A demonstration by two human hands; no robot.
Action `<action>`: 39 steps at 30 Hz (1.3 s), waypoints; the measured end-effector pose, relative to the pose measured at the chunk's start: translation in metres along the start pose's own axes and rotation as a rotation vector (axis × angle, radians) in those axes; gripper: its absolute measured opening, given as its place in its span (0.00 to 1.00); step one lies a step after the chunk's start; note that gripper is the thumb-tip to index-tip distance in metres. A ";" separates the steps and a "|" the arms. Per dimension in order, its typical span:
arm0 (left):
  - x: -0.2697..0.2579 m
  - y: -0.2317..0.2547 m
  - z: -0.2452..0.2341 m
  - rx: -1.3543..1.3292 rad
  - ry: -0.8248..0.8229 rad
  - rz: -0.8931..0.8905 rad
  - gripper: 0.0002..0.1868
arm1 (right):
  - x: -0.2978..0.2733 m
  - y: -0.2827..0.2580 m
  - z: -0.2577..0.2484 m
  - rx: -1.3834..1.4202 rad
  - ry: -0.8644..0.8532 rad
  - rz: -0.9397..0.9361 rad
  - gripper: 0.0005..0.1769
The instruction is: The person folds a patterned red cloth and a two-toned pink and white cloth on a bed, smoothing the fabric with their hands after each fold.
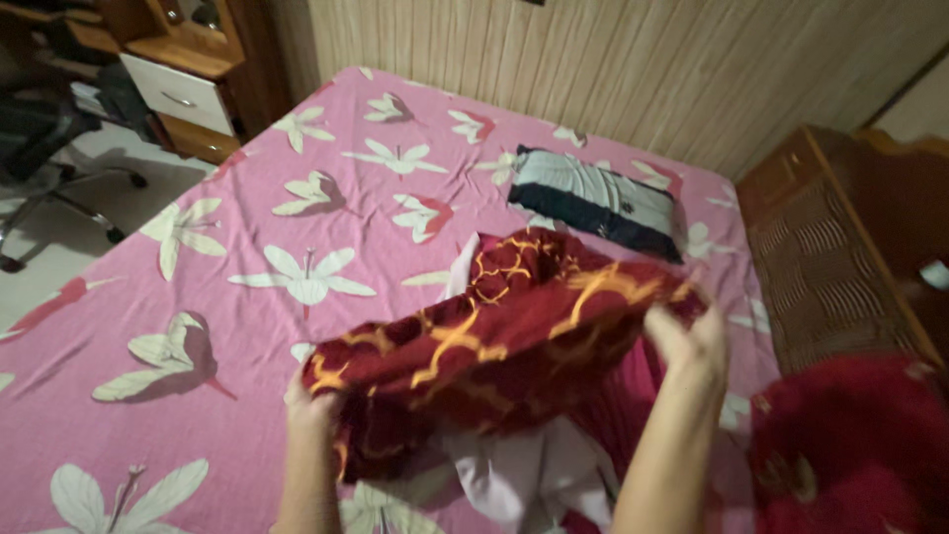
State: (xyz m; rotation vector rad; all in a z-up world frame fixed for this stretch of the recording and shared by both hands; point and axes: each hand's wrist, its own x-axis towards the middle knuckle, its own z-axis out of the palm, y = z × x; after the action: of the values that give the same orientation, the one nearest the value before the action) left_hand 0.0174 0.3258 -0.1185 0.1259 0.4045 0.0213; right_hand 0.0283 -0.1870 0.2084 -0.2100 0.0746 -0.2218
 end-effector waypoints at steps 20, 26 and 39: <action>-0.080 0.220 0.524 0.004 -1.044 0.372 0.27 | 0.178 0.056 0.222 -0.209 -0.996 -0.084 0.27; -0.123 0.228 0.427 0.128 -0.981 0.614 0.27 | 0.140 0.101 0.135 -0.191 -0.696 0.021 0.29; -0.217 0.125 -0.090 0.074 0.567 0.293 0.25 | -0.050 0.143 -0.275 -0.531 0.817 0.457 0.15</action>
State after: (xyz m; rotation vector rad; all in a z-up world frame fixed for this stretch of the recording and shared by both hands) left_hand -0.2172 0.4507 -0.1000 0.2533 0.9503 0.3368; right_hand -0.0166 -0.0944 -0.0881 -0.6116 0.9904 0.1888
